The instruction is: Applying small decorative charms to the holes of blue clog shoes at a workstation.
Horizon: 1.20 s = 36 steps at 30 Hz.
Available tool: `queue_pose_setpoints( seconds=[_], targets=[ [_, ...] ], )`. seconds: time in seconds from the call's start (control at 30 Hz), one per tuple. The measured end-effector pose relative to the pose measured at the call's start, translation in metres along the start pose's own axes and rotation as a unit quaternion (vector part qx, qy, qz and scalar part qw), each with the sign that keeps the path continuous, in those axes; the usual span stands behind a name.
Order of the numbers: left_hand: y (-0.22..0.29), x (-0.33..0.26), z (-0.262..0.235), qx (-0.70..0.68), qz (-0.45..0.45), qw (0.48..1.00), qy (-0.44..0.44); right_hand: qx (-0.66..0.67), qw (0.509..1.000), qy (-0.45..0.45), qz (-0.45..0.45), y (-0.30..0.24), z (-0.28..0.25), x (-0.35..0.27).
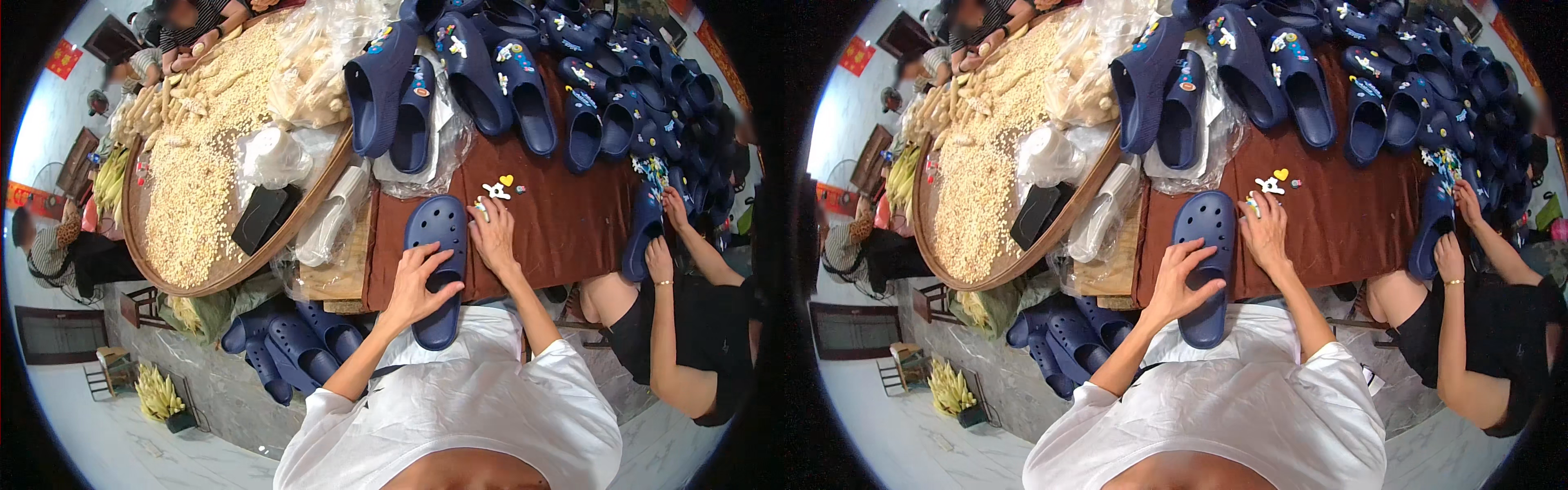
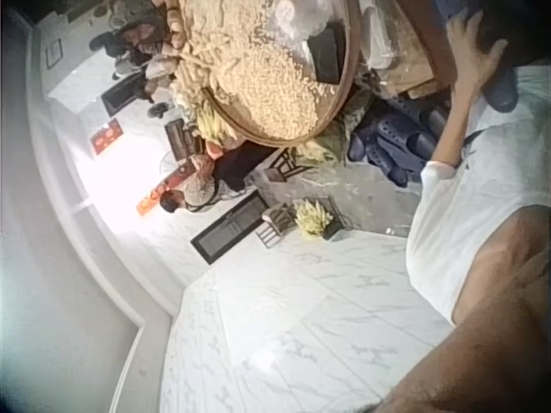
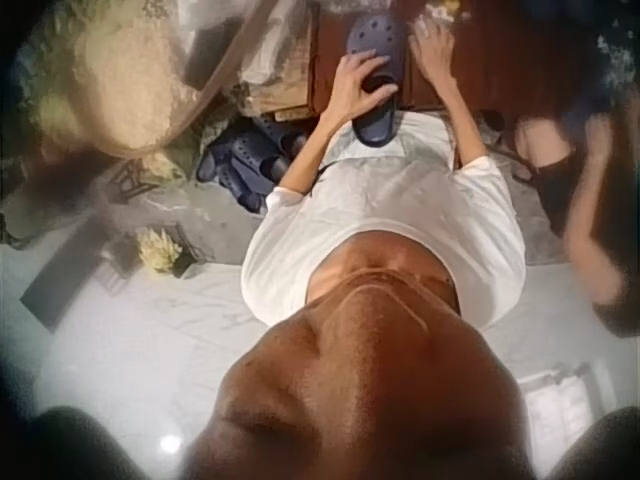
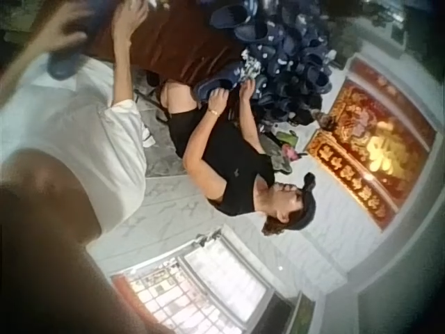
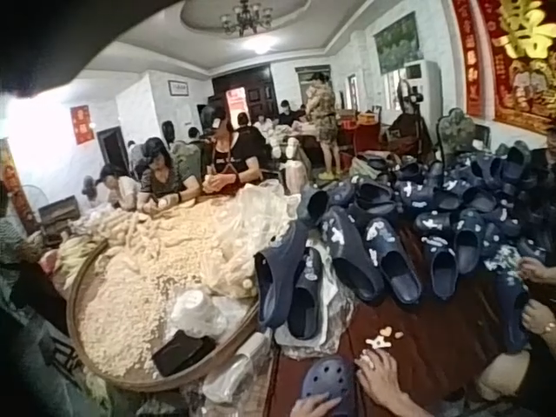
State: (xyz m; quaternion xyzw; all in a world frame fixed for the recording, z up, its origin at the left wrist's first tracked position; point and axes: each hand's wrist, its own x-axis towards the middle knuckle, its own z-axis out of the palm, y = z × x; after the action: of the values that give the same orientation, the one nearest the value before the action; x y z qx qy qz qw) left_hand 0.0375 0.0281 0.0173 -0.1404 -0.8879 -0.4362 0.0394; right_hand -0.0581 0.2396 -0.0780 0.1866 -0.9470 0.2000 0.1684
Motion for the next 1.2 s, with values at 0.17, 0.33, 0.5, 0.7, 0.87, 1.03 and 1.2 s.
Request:
queue_pose_setpoints(
  seconds=[0.17,0.33,0.5,0.7,0.87,1.03,1.2],
  targets=[
    [-0.018,-0.023,0.002,0.053,-0.017,0.998,0.033,-0.046,0.996,0.043,0.059,0.020,0.008,0.007],
    [-0.028,-0.035,0.012,0.040,-0.025,0.988,0.149,-0.038,0.996,0.072,0.033,0.024,-0.005,-0.004],
    [-0.028,-0.071,-0.012,0.037,-0.027,0.972,0.232,0.021,0.996,0.091,0.002,-0.007,-0.009,-0.016],
    [-0.023,-0.153,-0.050,0.140,-0.059,0.923,0.353,0.088,0.992,0.075,-0.047,-0.033,0.002,-0.023],
    [-0.026,-0.218,-0.070,0.207,-0.160,0.840,0.476,0.122,0.990,0.054,-0.033,-0.031,0.011,-0.029],
    [-0.057,-0.281,-0.093,0.309,-0.263,0.762,0.505,0.141,0.989,0.036,-0.030,-0.031,0.013,-0.029],
    [-0.096,-0.339,-0.114,0.341,-0.317,0.728,0.504,0.134,0.990,0.042,-0.021,-0.027,0.011,-0.029]
  ],
)
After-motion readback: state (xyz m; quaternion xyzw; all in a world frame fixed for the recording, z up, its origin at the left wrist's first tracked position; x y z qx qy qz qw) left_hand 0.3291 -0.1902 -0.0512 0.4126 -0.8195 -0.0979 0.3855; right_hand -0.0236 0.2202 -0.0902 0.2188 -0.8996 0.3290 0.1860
